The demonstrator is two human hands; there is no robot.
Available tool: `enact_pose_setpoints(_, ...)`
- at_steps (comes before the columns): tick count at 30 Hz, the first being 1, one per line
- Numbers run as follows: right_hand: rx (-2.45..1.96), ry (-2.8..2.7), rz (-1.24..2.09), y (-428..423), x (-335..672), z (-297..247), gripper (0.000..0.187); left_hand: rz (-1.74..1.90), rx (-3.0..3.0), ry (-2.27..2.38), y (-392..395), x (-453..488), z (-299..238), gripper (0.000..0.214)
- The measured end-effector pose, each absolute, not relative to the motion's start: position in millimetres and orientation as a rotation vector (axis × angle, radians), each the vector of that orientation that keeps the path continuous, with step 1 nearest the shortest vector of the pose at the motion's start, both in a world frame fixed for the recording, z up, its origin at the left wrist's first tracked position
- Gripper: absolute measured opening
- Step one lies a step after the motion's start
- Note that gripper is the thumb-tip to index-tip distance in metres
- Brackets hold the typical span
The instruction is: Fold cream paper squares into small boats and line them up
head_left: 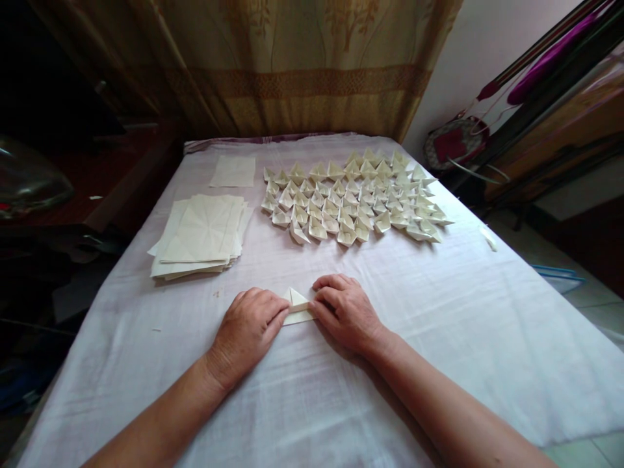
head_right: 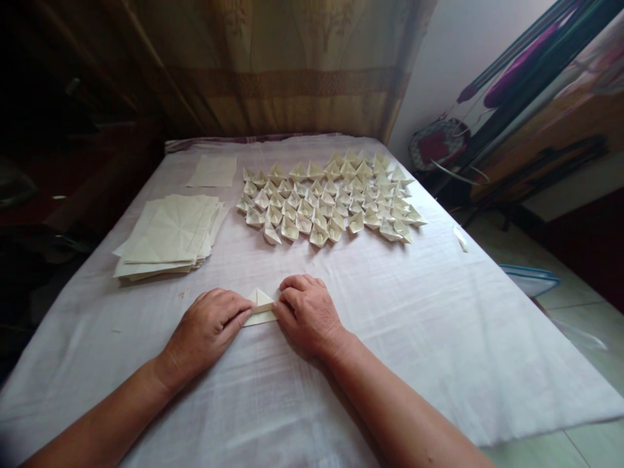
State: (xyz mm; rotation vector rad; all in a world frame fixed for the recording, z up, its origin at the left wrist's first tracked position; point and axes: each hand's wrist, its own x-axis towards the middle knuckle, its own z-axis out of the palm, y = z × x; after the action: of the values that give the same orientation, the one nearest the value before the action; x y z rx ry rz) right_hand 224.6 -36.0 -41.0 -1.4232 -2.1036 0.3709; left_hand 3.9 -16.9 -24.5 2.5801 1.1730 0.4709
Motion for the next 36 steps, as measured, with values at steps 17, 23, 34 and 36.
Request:
enact_pose_setpoints(17,-1.645,-2.060,0.301,-36,209,-36,0.015,0.277,2.530,1.505,-21,7,-23,0.004)
enact_pose_setpoints(23,-1.608,-2.001,0.401,-37,211,-39,0.005,0.360,2.455,1.465,-19,0,-27,0.006)
enact_pose_setpoints(34,-1.834,-2.003,0.278,-40,185,-25,0.009,0.383,2.448,1.308,-15,-6,-25,0.012)
enact_pose_setpoints(36,-1.872,-1.980,0.200,-40,178,-27,0.022,0.379,2.450,1.333,-16,-4,-24,0.010)
